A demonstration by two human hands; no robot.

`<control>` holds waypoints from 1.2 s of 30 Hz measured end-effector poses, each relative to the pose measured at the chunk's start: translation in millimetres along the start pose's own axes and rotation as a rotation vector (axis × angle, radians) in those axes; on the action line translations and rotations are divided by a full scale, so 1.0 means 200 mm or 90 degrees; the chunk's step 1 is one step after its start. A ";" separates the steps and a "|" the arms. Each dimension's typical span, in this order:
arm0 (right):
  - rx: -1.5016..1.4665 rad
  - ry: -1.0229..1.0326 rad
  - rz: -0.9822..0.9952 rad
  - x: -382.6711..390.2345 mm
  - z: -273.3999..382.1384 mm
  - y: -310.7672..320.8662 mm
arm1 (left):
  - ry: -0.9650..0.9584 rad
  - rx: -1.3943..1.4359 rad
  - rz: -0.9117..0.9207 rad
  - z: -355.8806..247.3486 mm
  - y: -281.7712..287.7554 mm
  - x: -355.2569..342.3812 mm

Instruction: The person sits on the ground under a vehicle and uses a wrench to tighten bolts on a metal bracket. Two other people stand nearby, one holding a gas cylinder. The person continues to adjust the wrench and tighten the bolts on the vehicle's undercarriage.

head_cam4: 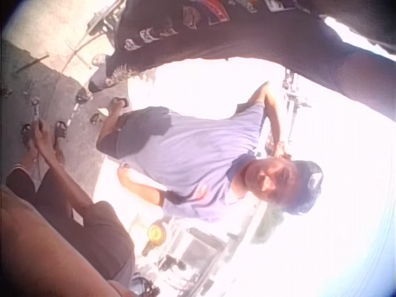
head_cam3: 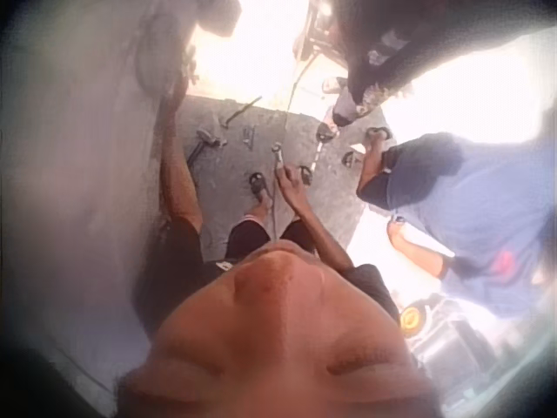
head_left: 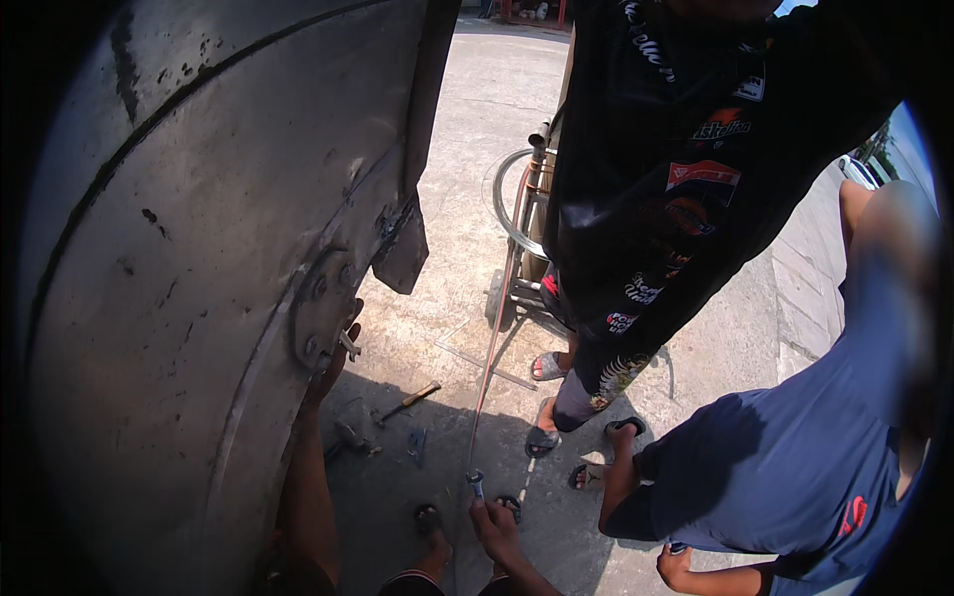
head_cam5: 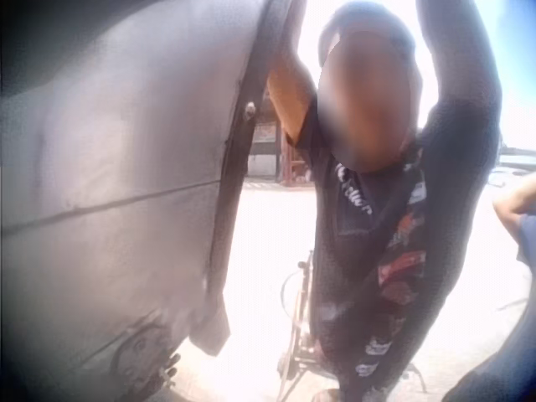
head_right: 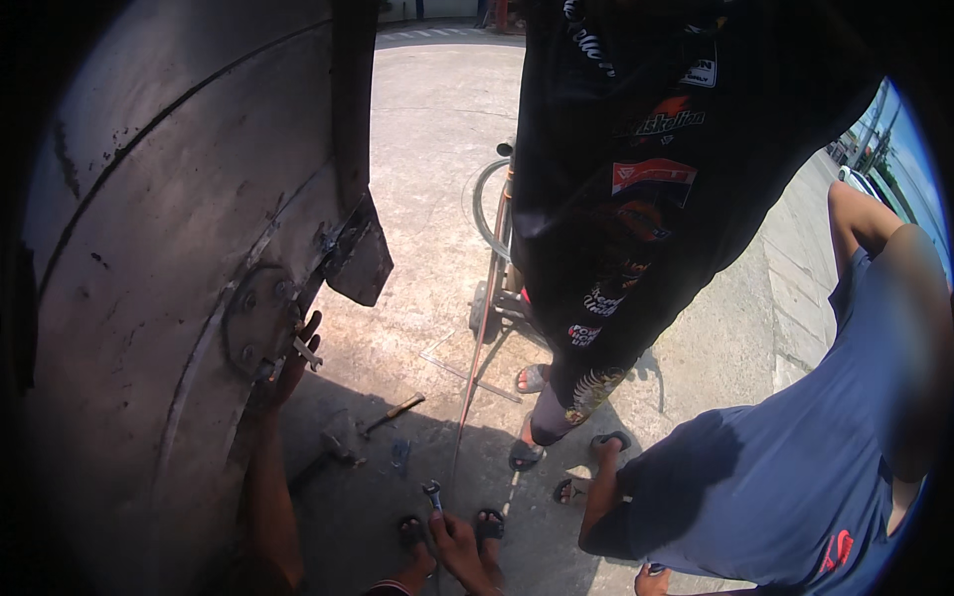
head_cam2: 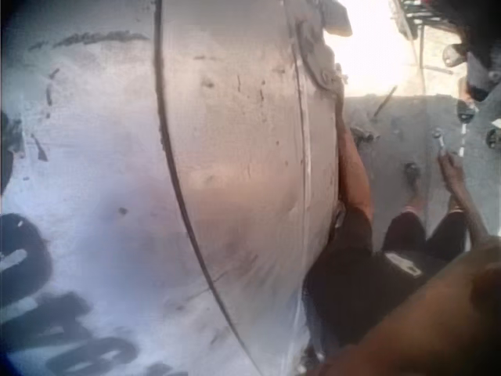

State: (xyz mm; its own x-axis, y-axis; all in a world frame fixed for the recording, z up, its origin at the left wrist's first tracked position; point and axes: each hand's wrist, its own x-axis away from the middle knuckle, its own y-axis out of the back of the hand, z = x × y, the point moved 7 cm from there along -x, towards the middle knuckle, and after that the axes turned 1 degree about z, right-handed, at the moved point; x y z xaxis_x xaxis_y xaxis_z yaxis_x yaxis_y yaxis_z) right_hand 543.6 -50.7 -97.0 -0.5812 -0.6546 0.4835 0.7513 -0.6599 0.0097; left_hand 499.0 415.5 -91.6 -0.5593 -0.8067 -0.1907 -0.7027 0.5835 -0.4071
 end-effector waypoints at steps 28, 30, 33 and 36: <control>-0.078 0.584 0.235 -0.78 1.40 -0.36 | 0.136 -0.252 0.091 -0.45 -0.45 0.18; -0.057 0.594 0.248 -0.82 1.40 -0.36 | 0.144 -0.255 0.114 -0.44 -0.49 0.15; -0.037 0.611 0.274 -0.81 1.45 -0.39 | 0.139 -0.302 0.110 -0.53 -0.53 0.19; -0.040 0.667 0.312 -0.82 1.48 -0.39 | 0.141 -0.344 0.130 -0.54 -0.58 0.19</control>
State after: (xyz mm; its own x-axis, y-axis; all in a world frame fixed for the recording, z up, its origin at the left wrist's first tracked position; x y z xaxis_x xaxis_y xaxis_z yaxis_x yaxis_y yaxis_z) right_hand 673.5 217.1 81.9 -0.2280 -0.8108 -0.5392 0.9680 -0.2484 -0.0358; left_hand 511.8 327.7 43.9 -0.7429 -0.6694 -0.0028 -0.6631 0.7354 0.1396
